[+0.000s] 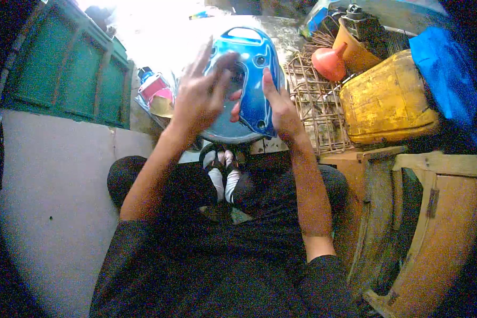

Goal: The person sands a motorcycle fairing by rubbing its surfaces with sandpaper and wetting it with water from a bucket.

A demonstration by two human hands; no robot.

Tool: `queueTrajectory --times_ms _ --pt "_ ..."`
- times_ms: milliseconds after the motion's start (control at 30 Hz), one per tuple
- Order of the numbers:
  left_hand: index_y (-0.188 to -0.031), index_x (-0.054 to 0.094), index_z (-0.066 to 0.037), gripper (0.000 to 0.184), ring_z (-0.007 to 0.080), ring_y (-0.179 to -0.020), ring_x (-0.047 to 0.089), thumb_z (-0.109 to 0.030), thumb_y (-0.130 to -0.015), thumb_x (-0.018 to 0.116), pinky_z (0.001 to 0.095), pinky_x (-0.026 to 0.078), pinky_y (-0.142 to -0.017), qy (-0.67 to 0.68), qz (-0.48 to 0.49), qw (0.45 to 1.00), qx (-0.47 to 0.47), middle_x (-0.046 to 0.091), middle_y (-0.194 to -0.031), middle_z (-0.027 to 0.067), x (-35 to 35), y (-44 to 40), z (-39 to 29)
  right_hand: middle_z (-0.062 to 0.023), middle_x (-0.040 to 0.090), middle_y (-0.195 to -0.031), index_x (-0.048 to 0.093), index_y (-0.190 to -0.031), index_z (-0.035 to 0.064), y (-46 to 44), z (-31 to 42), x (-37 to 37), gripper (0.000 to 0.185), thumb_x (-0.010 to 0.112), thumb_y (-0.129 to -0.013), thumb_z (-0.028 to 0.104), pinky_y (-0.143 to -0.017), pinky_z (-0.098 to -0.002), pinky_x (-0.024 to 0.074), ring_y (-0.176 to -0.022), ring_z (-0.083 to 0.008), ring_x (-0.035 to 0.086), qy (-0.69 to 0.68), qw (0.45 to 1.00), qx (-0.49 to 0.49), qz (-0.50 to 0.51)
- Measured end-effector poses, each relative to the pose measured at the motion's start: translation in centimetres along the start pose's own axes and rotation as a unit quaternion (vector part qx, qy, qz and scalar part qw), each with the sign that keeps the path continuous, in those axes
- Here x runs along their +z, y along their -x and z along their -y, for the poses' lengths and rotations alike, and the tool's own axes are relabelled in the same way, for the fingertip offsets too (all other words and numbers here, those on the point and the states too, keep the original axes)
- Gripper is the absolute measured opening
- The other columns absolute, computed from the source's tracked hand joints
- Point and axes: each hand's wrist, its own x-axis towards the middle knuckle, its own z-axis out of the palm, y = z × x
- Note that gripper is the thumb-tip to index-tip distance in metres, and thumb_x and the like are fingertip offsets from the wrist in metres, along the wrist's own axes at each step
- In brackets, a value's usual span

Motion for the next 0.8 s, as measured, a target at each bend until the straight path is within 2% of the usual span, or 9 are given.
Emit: queueTrajectory --times_ms 67,133,167,200,300,467,533,600,800 --pt "-0.125 0.066 -0.023 0.031 0.0441 -0.131 0.045 -0.026 -0.097 0.053 0.0579 0.034 -0.108 -0.045 0.007 0.998 0.042 0.043 -0.148 0.0203 -1.0 -0.5 -0.8 -0.0207 0.068 -0.085 0.054 -0.114 -0.0125 -0.2 -0.1 0.1 0.079 0.024 -0.102 0.06 -0.078 -0.0396 0.0572 -0.076 -0.0301 0.07 -0.018 1.0 -0.003 -0.014" --pt "-0.12 0.068 -0.019 0.028 0.0433 -0.126 0.049 -0.025 -0.096 0.055 0.0552 0.038 -0.105 -0.096 -0.039 0.992 -0.067 0.044 -0.146 0.0238 -1.4 -1.5 0.4 -0.0201 0.068 -0.083 0.055 -0.113 -0.0127 0.2 0.6 0.4 0.078 0.025 -0.103 0.058 -0.077 -0.0386 0.0575 -0.076 -0.0296 0.07 -0.001 1.0 0.005 0.021" --pt "-0.116 0.069 -0.014 0.026 0.04 -0.112 0.056 -0.025 -0.095 0.057 0.0513 0.043 -0.096 -0.14 -0.083 0.984 -0.075 0.053 -0.13 0.0248 -1.3 -1.7 1.4 -0.0193 0.068 -0.082 0.057 -0.11 -0.0133 0.4 0.9 0.9 0.078 0.025 -0.103 0.057 -0.077 -0.0376 0.0578 -0.075 -0.0287 0.07 0.006 1.0 0.013 0.016" --pt "-0.116 0.069 -0.014 0.026 0.04 -0.112 0.056 -0.025 -0.095 0.057 0.0513 0.043 -0.096 -0.141 -0.084 0.984 -0.074 0.053 -0.13 0.0248 -1.6 -1.5 1.8 -0.0193 0.068 -0.082 0.057 -0.11 -0.0133 0.5 1.0 1.0 0.078 0.025 -0.103 0.057 -0.077 -0.0376 0.0578 -0.075 -0.0287 0.07 0.006 1.0 0.011 0.016" --pt "-0.115 0.068 -0.006 0.028 0.0333 -0.088 0.056 -0.022 -0.096 0.056 0.0459 0.047 -0.079 -0.205 -0.082 0.973 -0.07 0.052 -0.093 0.0188 -2.2 -1.3 1.7 -0.0185 0.068 -0.08 0.06 -0.105 -0.0133 0.6 1.2 1.4 0.078 0.027 -0.103 0.057 -0.077 -0.0373 0.0578 -0.075 -0.0279 0.071 0.018 0.999 0.034 0.032" --pt "-0.119 0.067 -0.006 0.027 0.0334 -0.083 0.06 -0.014 -0.099 0.052 0.0422 0.05 -0.075 -0.178 -0.09 0.976 -0.091 0.056 -0.095 0.0188 -3.9 -2.4 2.1 -0.0177 0.068 -0.079 0.06 -0.105 -0.012 0.7 1.4 1.0 0.072 0.032 -0.103 0.054 -0.073 -0.0356 0.0581 -0.073 -0.0267 0.07 0.026 0.999 0.004 0.018" --pt "-0.124 0.064 -0.005 0.03 0.0357 -0.085 0.063 -0.015 -0.099 0.052 0.0437 0.05 -0.078 -0.082 -0.066 0.986 -0.133 0.06 -0.101 0.0199 -4.1 -2.2 1.7 -0.0173 0.067 -0.079 0.061 -0.105 -0.0111 0.6 1.4 0.9 0.066 0.037 -0.104 0.05 -0.072 -0.035 0.0582 -0.072 -0.0255 0.07 0.017 0.999 0.019 -0.034" --pt "-0.128 0.062 -0.007 0.032 0.0391 -0.095 0.064 -0.016 -0.099 0.052 0.0439 0.05 -0.084 0.028 -0.031 0.994 -0.104 0.061 -0.113 0.0224 -2.8 -1.8 1.7 -0.0173 0.067 -0.079 0.061 -0.105 -0.0111 0.4 1.2 0.9 0.064 0.038 -0.104 0.049 -0.072 -0.035 0.0581 -0.072 -0.0253 0.069 0.013 0.999 0.012 -0.029" --pt "-0.13 0.062 -0.012 0.034 0.0413 -0.121 0.054 -0.024 -0.1 0.05 0.0456 0.043 -0.102 -0.009 -0.022 1.0 -0.007 0.056 -0.133 0.0218 0.0 -0.7 0.4 -0.0175 0.067 -0.08 0.061 -0.105 -0.0111 0.7 1.5 0.5 0.059 0.041 -0.104 0.045 -0.075 -0.0353 0.0571 -0.073 -0.0257 0.069 -0.004 0.998 0.003 -0.064"
